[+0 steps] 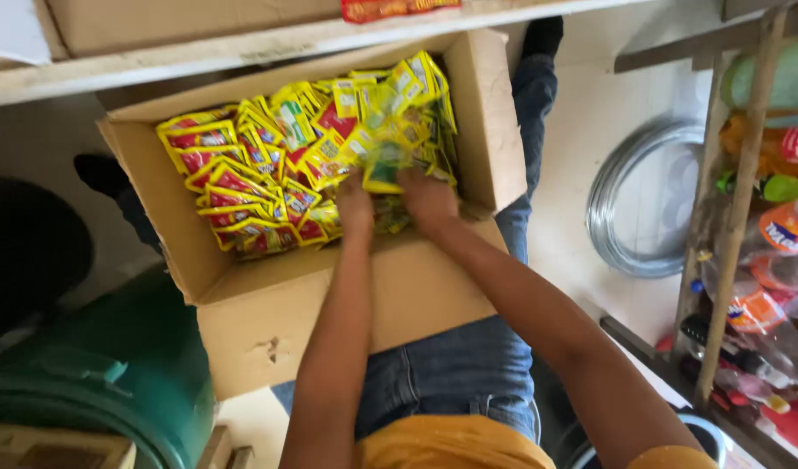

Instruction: The person stocks store shelves with small product packets from a box.

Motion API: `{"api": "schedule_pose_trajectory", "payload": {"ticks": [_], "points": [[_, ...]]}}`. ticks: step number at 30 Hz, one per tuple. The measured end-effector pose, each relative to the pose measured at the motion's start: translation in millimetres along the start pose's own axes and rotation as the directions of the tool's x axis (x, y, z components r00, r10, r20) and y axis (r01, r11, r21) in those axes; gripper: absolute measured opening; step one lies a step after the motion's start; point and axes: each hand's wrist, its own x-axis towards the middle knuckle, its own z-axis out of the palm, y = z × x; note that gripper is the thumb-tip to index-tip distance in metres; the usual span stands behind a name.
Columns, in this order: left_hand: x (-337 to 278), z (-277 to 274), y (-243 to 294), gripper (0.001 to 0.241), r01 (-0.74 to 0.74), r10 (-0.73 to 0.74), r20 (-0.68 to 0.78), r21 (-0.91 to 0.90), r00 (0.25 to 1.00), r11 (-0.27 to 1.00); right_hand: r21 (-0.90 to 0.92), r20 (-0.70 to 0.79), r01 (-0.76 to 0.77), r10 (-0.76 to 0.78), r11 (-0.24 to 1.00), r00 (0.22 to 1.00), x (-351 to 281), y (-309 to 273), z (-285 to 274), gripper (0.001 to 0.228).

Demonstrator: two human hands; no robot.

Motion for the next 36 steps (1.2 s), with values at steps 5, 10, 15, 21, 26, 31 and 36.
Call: {"api": "schedule_pose_trajectory", "payload": {"ticks": [5, 10, 15, 21, 26, 31, 36], "points": [[4.6, -18.3, -0.6, 0.037, -0.24, 0.231, -0.097, -0.095, 0.968, 0.966, 0.477, -0.304, 0.297, -0.162, 0.827, 0.939, 1.2, 21.1, 35.3, 0.049], [-6.3, -19.2, 37.0, 0.033, -0.023, 0.027, -0.009, 0.307, 1.0, 0.952, 0.496, -0.162, -0.055, 0.154, 0.866, 0.975, 23.7, 46.4, 45.5, 0.057], [-11.0, -20.6, 34.1, 0.034, -0.087, 0.058, 0.146, 0.201, 0.988, 0.976, 0.314, 0.031, -0.064, 0.057, 0.947, 0.998, 28.7, 20.0, 32.7, 0.044], [-14.0, -21.7, 69.3, 0.033, 0.456, -0.392, 0.336, -0.133, 0.856, 0.88, 0.676, -0.045, -0.12, 0.203, 0.727, 0.978, 43.2, -19.7, 65.3, 0.06], [-10.8, -15.6, 51.5, 0.043, 0.386, -0.387, 0.267, 0.057, 0.883, 0.921, 0.697, 0.091, -0.25, 0.262, 0.672, 0.961, 35.0, -34.2, 31.9, 0.06], [-19.3, -2.3, 59.8, 0.063, 0.039, -0.09, 0.152, 0.31, 0.984, 0.95, 0.753, -0.044, -0.122, 0.235, 0.647, 0.971, 51.0, -22.5, 61.8, 0.059], [-25.1, -4.2, 83.3, 0.062, 0.031, -0.067, 0.097, 0.333, 0.993, 0.942, 0.756, -0.166, -0.052, 0.267, 0.653, 0.949, 36.1, -36.3, 23.4, 0.051]]}}
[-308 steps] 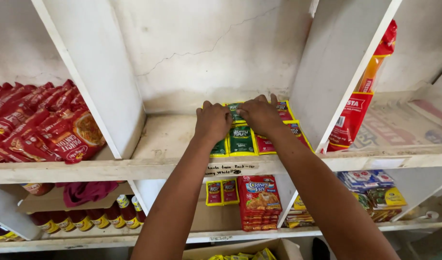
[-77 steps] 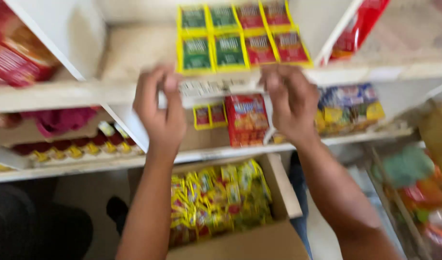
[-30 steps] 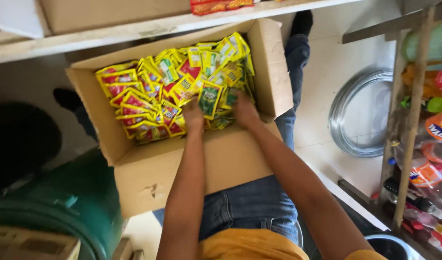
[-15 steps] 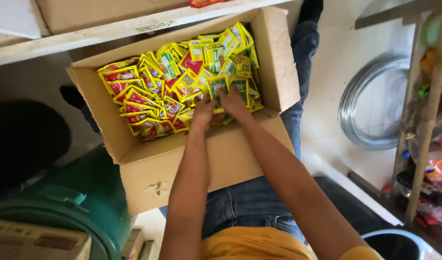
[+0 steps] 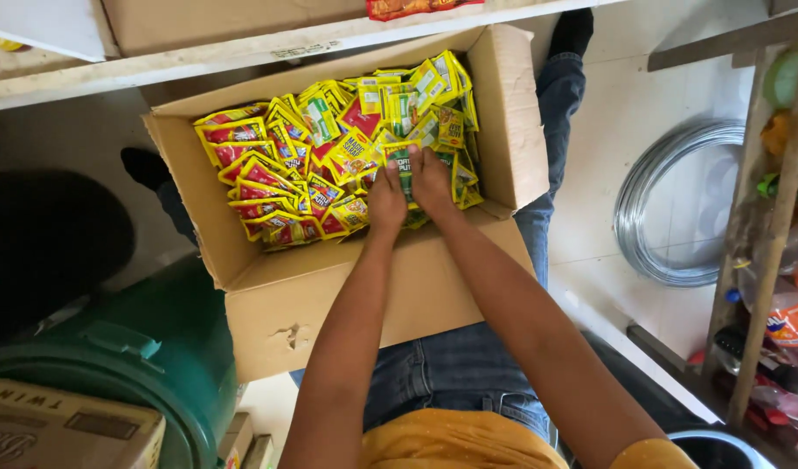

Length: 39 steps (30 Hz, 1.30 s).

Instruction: The person stocks store shelves with small product packets from a box.

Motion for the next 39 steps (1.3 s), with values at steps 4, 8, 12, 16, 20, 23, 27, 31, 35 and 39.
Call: {"api": "schedule_pose_trajectory", "payload": {"ticks": [4, 8, 12, 16, 20, 23, 27, 31, 35, 39], "points": [[-7.5, -11.0, 16.8, 0.06, -0.024, 0.023, -0.069, -0.012, 0.997, 1.0, 0.059, -0.038, 0.085, -0.083, 0.995, 0.996, -5.9, -11.3, -5.1, 0.043], [-14.5, -15.2, 12.6, 0.053, -0.175, 0.156, -0.171, -0.1, 0.973, 0.979, 0.134, -0.04, 0.057, -0.052, 0.989, 0.998, -13.9, -29.0, -20.6, 0.041], [-44.5, -46.0, 21.4, 0.038, -0.2, 0.153, -0.176, -0.288, 0.972, 0.937, 0.213, -0.051, 0.203, -0.197, 0.956, 0.979, -37.9, -41.4, -50.9, 0.031], [-74.4, -92.8, 28.7, 0.026, -0.279, 0.254, -0.117, -0.467, 0.96, 0.839, 0.306, 0.102, 0.36, -0.407, 0.881, 0.908, -69.8, -83.3, -96.4, 0.023], [-105.0, -129.9, 63.7, 0.014, -0.332, 0.317, -0.134, -0.596, 0.939, 0.731, 0.394, 0.258, 0.056, -0.169, 0.917, 0.951, -99.3, -128.7, -126.7, 0.025], [-129.0, -160.4, 100.4, 0.016, -0.374, 0.335, -0.198, -0.685, 0.921, 0.625, 0.535, 0.138, 0.273, -0.402, 0.799, 0.905, -111.6, -152.2, -137.6, 0.026], [-144.8, -187.0, 126.6, 0.025, -0.516, 0.407, -0.325, -0.633, 0.854, 0.577, 0.64, -0.034, 0.423, -0.527, 0.641, 0.849, -120.7, -183.1, -149.5, 0.029], [-154.8, -215.7, 153.9, 0.013, -0.541, 0.452, -0.317, -0.631, 0.834, 0.556, 0.628, -0.06, 0.461, -0.551, 0.627, 0.832, -129.3, -221.7, -174.3, 0.014], [-172.0, -246.9, 186.6, 0.014, -0.619, 0.52, -0.351, -0.566, 0.779, 0.544, 0.642, -0.037, 0.48, -0.601, 0.598, 0.798, -136.4, -262.5, -201.3, 0.013], [-174.8, -282.1, 233.0, 0.016, -0.714, 0.605, -0.395, -0.498, 0.692, 0.492, 0.572, -0.146, 0.66, -0.731, 0.487, 0.666, -122.5, -306.4, -223.4, 0.014]]}}
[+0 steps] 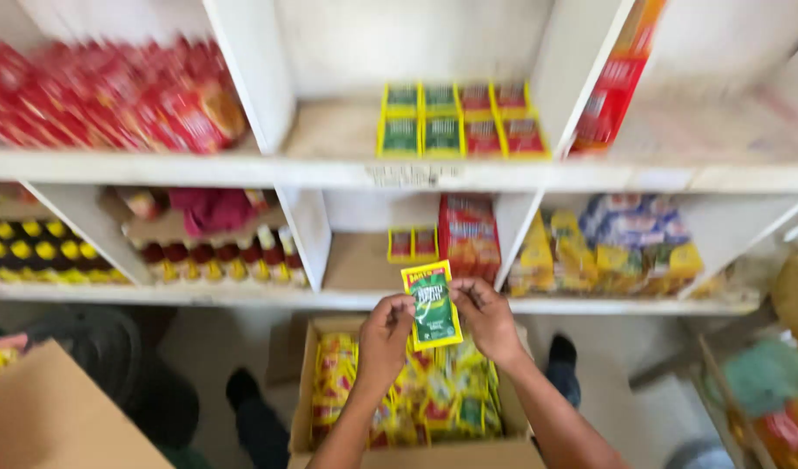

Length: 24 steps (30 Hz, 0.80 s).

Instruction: The person stocks store shelves with small product packets from a box.

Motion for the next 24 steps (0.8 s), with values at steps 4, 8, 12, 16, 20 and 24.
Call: {"api": "schedule_pose_trajectory", "payload": {"ticks": [4, 8, 12, 16, 20, 24], "points": [[38.0, 5.9, 24.8, 0.016, -0.042, 0.042, 0.0, -0.013, 0.999, 0.999, -0.025, -0.017, -0.079, 0.079, 0.997, 0.997, 36.3, -35.0, -0.9, 0.017], [81.5, 12.2, 50.6, 0.015, -0.15, 0.15, 0.011, -0.048, 0.989, 0.988, 0.031, -0.009, 0.057, -0.057, 0.998, 0.998, 83.5, -78.5, 2.0, 0.017], [125.8, 22.3, 83.2, 0.015, -0.295, 0.294, 0.022, 0.078, 0.956, 0.952, -0.024, -0.015, 0.055, -0.056, 0.998, 0.998, 121.1, -115.3, -2.4, 0.019], [181.3, 36.8, 96.8, 0.015, -0.438, 0.448, 0.019, 0.249, 0.894, 0.864, -0.223, -0.041, 0.117, -0.129, 0.968, 0.991, 179.5, -118.5, -16.8, 0.023], [233.9, 49.0, 100.1, 0.015, -0.498, 0.513, 0.048, 0.33, 0.857, 0.802, -0.288, -0.057, 0.03, -0.048, 0.957, 0.997, 229.3, -119.4, -28.6, 0.025], [270.3, 57.8, 93.8, 0.014, -0.569, 0.584, 0.144, 0.496, 0.799, 0.656, -0.421, -0.107, 0.034, -0.087, 0.906, 0.99, 264.1, -110.5, -34.2, 0.022]]}}
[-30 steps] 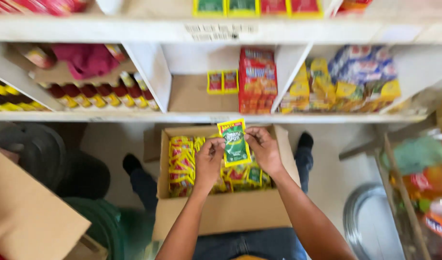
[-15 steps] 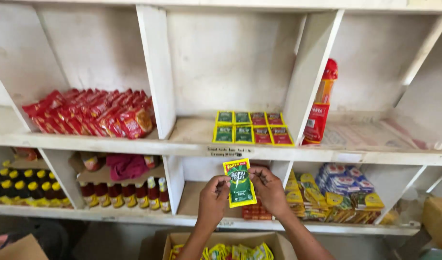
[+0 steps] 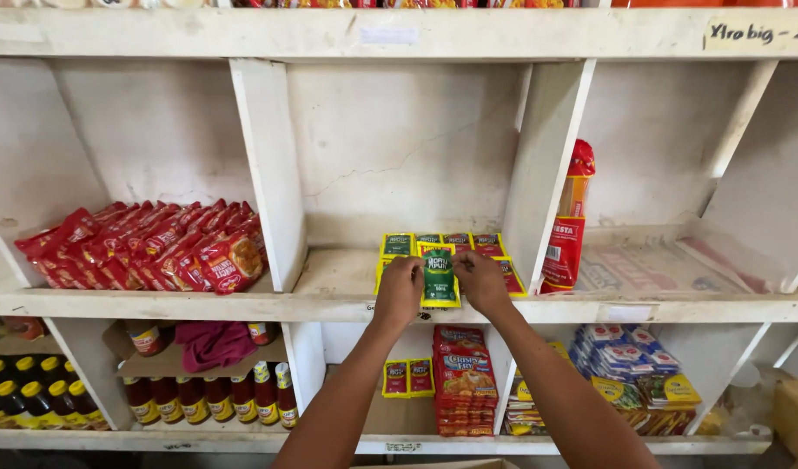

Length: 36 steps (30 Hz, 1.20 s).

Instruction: The person stocks store shelves with small product packets from a box.

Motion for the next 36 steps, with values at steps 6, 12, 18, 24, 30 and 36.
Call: {"api": "schedule_pose_trajectory", "payload": {"ticks": [6, 12, 18, 24, 30, 36], "points": [[4.5, 0.4, 0.5, 0.017, -0.103, 0.09, 0.063, 0.244, 0.994, 0.964, -0.341, -0.057, 0.179, -0.211, 0.923, 0.976, 18.4, 28.8, 13.1, 0.019], [-1.6, -7.4, 6.4, 0.018, -0.156, 0.135, 0.087, 0.317, 0.987, 0.936, -0.637, -0.037, 0.144, -0.218, 0.757, 0.975, -11.7, -21.4, 13.7, 0.024], [-1.6, -6.5, 5.3, 0.019, -0.197, 0.128, 0.214, 0.341, 0.968, 0.919, -0.64, 0.042, 0.207, -0.236, 0.74, 0.971, -13.7, -20.2, 14.8, 0.027], [-2.7, -5.3, 5.9, 0.021, -0.191, 0.134, 0.183, 0.339, 0.974, 0.921, -0.628, 0.036, 0.202, -0.232, 0.751, 0.972, -12.6, -20.4, 14.5, 0.026], [-3.8, -5.7, 7.5, 0.022, -0.171, 0.114, 0.174, 0.36, 0.978, 0.917, -0.632, 0.02, 0.213, -0.26, 0.745, 0.966, -11.7, -17.8, 15.9, 0.025], [-0.5, -0.1, -6.4, 0.021, -0.149, 0.111, 0.135, 0.325, 0.985, 0.934, -0.571, -0.016, 0.294, -0.368, 0.767, 0.93, -4.5, -1.2, 14.9, 0.023]]}}
